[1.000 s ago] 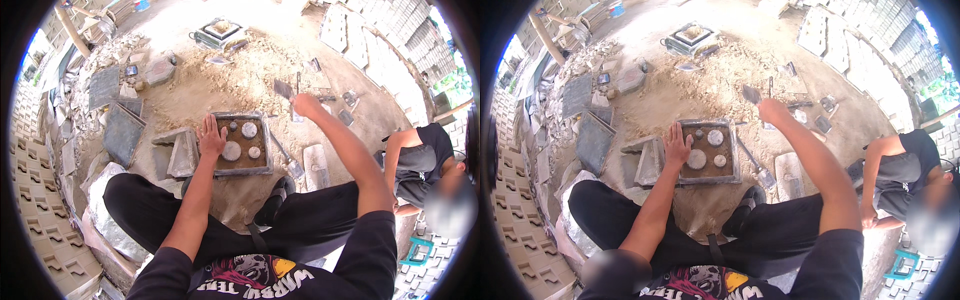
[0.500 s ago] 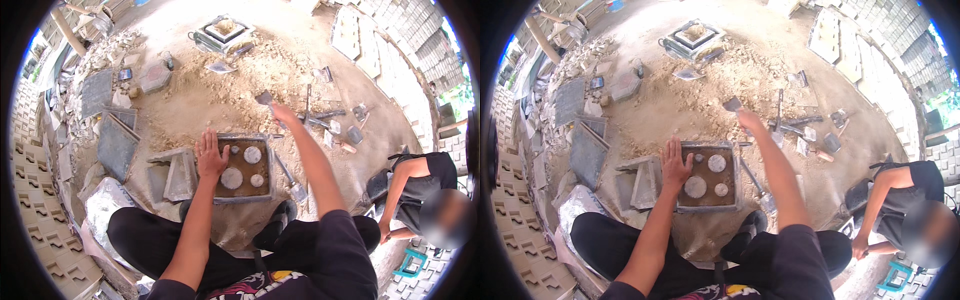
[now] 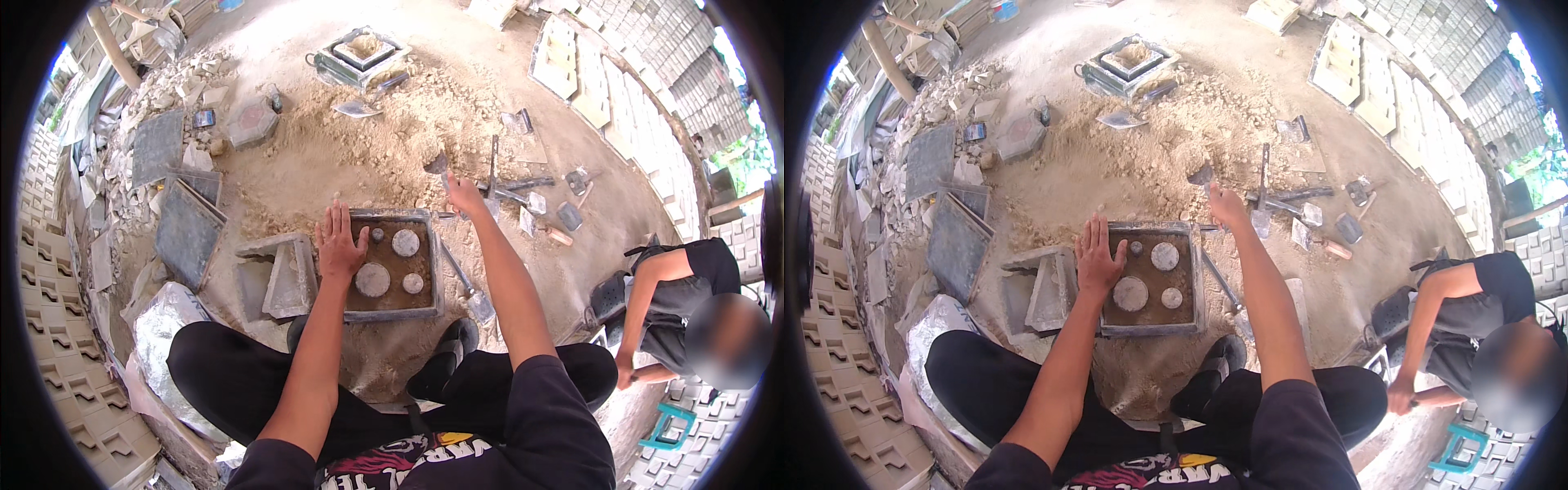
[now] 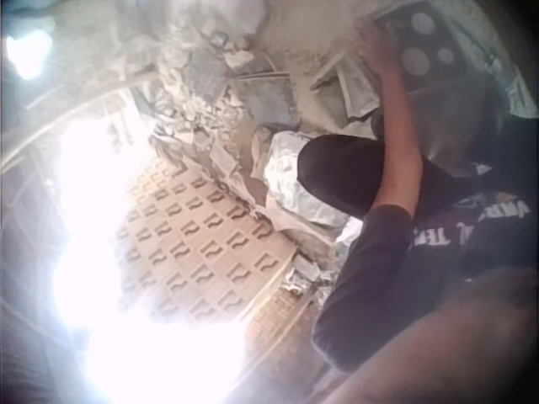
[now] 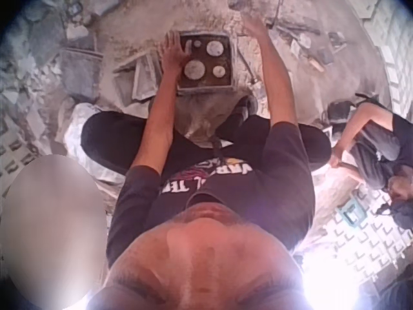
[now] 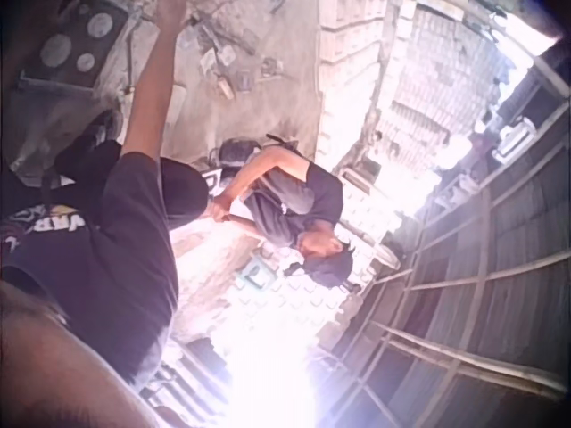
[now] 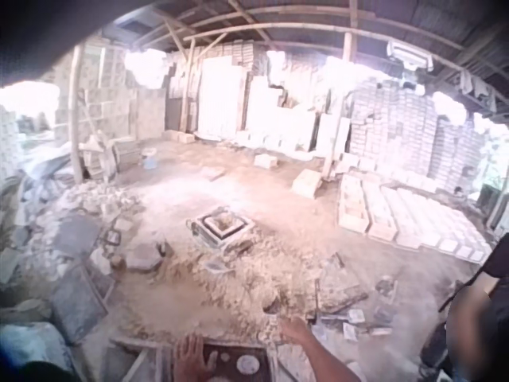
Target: The person uses a trowel to scrape and level sand around circular molds inside a square metal frame on the ground while sitting down.
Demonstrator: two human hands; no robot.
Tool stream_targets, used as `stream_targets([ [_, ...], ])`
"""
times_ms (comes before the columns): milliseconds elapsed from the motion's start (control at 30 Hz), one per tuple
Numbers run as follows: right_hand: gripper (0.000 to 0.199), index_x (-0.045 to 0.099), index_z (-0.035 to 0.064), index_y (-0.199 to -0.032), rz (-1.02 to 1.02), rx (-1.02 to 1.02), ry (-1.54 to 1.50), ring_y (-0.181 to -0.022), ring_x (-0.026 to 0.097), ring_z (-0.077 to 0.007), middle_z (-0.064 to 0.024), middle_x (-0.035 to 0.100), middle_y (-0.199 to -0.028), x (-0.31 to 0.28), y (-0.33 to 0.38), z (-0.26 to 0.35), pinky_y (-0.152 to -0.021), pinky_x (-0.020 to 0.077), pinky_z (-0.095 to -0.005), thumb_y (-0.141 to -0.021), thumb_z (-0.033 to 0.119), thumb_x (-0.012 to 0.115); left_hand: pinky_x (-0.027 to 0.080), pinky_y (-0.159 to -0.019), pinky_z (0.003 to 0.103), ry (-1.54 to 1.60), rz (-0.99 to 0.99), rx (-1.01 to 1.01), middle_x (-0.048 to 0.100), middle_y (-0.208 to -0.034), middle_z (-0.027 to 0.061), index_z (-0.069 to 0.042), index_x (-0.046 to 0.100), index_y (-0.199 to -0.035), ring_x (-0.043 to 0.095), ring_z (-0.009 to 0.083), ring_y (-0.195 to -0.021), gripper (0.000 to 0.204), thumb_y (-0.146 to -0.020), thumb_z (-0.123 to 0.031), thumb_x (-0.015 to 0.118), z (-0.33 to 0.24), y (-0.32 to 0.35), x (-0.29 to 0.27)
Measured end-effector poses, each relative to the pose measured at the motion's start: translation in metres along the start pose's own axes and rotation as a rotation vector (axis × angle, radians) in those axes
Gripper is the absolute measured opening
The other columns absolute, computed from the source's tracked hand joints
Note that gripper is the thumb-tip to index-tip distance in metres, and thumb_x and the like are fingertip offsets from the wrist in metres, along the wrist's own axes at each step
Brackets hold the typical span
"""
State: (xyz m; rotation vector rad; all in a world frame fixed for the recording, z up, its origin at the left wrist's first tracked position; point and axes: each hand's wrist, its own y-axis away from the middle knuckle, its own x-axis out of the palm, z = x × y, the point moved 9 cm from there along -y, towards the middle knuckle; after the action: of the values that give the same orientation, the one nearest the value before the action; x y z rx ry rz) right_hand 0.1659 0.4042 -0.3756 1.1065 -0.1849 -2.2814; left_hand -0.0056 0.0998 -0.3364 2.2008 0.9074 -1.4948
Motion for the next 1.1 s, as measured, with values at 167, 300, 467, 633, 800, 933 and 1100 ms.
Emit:
stream_targets([
  [167,0.071,0.062,-0.0032,-0.072,-0.055,0.002,-0.085,-0.052,0.064,-0.0248,-0.0127,0.061,-0.056,-0.020,0.027,0.009,-0.062,0.0521,-0.0393,-0.098,0.057,0.035,0.018,-0.118,0.051,0.007,-0.006,0.003,0.024,-0.159,0.0103,-0.009,0.028,-0.152,0.022,0.0293,-0.147,0.070,-0.096,-0.048,0.046,0.000,0.001,0.001],
  [300,0.067,0.060,-0.0040,-0.089,0.006,0.043,-0.293,-0.046,0.057,-0.0172,-0.0084,0.059,-0.061,-0.016,0.043,0.011,-0.049,0.0484,-0.0344,-0.099,0.058,0.037,0.017,-0.118,0.051,0.034,-0.005,-0.003,0.024,-0.159,0.0107,-0.008,0.029,-0.151,0.023,0.0277,-0.147,0.067,-0.098,-0.046,0.042,-0.002,0.001,0.004],
  [467,0.063,0.055,-0.0016,-0.097,0.225,0.008,-0.413,-0.042,0.047,-0.0106,-0.0038,0.055,-0.063,-0.012,0.088,0.054,-0.042,0.0446,-0.0286,-0.099,0.059,0.036,0.022,-0.117,0.047,0.266,-0.075,-0.015,0.035,-0.153,0.0144,-0.005,0.039,-0.145,0.031,0.0293,-0.143,0.055,-0.102,-0.038,0.036,0.014,-0.002,0.000],
  [633,0.063,0.053,0.0000,-0.094,0.335,-0.074,-0.157,-0.044,0.049,-0.0102,-0.0018,0.050,-0.060,-0.011,0.144,0.073,-0.042,0.0467,-0.0284,-0.100,0.059,0.032,0.033,-0.111,0.039,0.827,-0.237,-0.140,0.058,-0.133,0.0185,0.000,0.057,-0.130,0.049,0.0329,-0.129,0.053,-0.104,-0.035,0.028,0.041,-0.001,-0.001],
  [800,0.065,0.054,-0.0018,-0.081,0.284,0.000,-0.257,-0.053,0.059,-0.0167,-0.0102,0.059,-0.070,0.053,0.225,0.054,-0.045,0.0490,-0.0321,-0.098,0.059,0.038,0.034,-0.110,0.037,1.051,-0.301,-0.184,0.058,-0.131,0.0215,0.004,0.055,-0.130,0.050,0.0343,-0.129,0.064,-0.104,-0.043,0.022,0.054,-0.016,0.004],
  [933,0.061,0.050,-0.0052,-0.083,-0.118,-0.355,0.004,-0.056,0.060,-0.0382,-0.0226,0.061,-0.073,0.091,0.258,0.063,-0.053,0.0498,-0.0450,-0.098,0.054,0.043,0.035,-0.109,0.038,1.069,-0.263,-0.109,0.059,-0.130,0.0218,0.004,0.056,-0.129,0.051,0.0345,-0.128,0.066,-0.104,-0.046,0.020,0.039,-0.011,0.011],
  [1100,0.045,0.040,-0.0068,-0.095,-0.080,-0.362,-0.034,-0.070,0.059,-0.0514,-0.0342,0.059,-0.076,0.136,0.307,0.064,-0.063,0.0474,-0.0524,-0.097,0.037,0.050,0.039,-0.106,0.039,0.749,-0.138,0.043,0.061,-0.126,0.0218,0.001,0.059,-0.127,0.054,0.0352,-0.123,0.068,-0.103,-0.047,0.018,0.008,0.024,0.000],
])
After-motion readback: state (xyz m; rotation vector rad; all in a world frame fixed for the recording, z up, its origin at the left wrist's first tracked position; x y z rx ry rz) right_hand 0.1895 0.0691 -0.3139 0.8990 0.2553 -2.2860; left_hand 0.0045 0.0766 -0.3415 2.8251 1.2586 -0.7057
